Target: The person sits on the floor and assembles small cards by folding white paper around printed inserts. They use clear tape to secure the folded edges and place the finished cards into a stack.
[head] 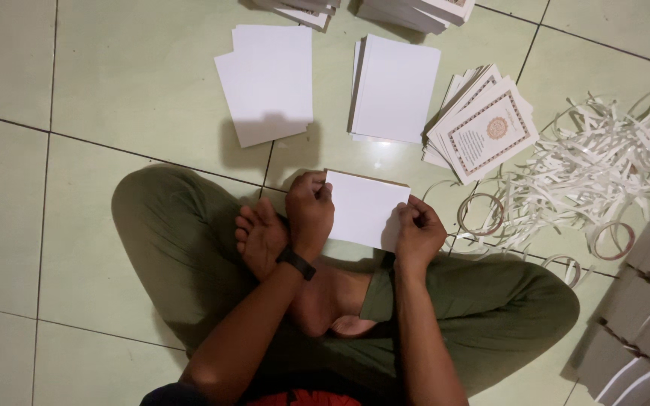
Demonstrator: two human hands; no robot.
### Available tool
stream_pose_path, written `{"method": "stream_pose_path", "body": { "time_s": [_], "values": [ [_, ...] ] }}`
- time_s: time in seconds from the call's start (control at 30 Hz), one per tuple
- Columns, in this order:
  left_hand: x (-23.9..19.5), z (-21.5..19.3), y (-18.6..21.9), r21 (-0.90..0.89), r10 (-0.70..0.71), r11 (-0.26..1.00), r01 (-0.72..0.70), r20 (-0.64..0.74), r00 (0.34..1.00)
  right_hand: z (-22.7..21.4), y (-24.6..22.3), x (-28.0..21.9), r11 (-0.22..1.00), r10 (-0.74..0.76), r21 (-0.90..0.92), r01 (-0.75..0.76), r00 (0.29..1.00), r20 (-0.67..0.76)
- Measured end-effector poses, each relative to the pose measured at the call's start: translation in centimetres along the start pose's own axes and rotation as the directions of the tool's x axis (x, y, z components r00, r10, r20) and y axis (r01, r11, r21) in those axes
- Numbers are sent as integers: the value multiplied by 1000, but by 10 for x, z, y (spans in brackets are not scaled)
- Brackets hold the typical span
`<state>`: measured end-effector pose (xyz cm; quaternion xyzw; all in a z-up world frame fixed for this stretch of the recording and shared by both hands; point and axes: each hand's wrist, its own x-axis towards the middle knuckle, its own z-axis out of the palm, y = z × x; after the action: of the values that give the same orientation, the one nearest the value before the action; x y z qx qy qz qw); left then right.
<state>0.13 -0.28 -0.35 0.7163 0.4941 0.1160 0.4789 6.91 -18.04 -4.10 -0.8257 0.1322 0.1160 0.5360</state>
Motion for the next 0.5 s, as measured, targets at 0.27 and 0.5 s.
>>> {"method": "stream_pose_path", "body": {
  "time_s": [0.27, 0.5],
  "values": [
    [0, -1, 0, 24, 8, 1000, -8, -1, 1000, 0, -16, -5, 1000, 1, 6, -1, 1000, -8],
    [2, 4, -7, 61, -1, 998, 2, -19, 1000, 0, -19, -5, 1000, -17, -25, 17, 1000, -19]
  ]
}}
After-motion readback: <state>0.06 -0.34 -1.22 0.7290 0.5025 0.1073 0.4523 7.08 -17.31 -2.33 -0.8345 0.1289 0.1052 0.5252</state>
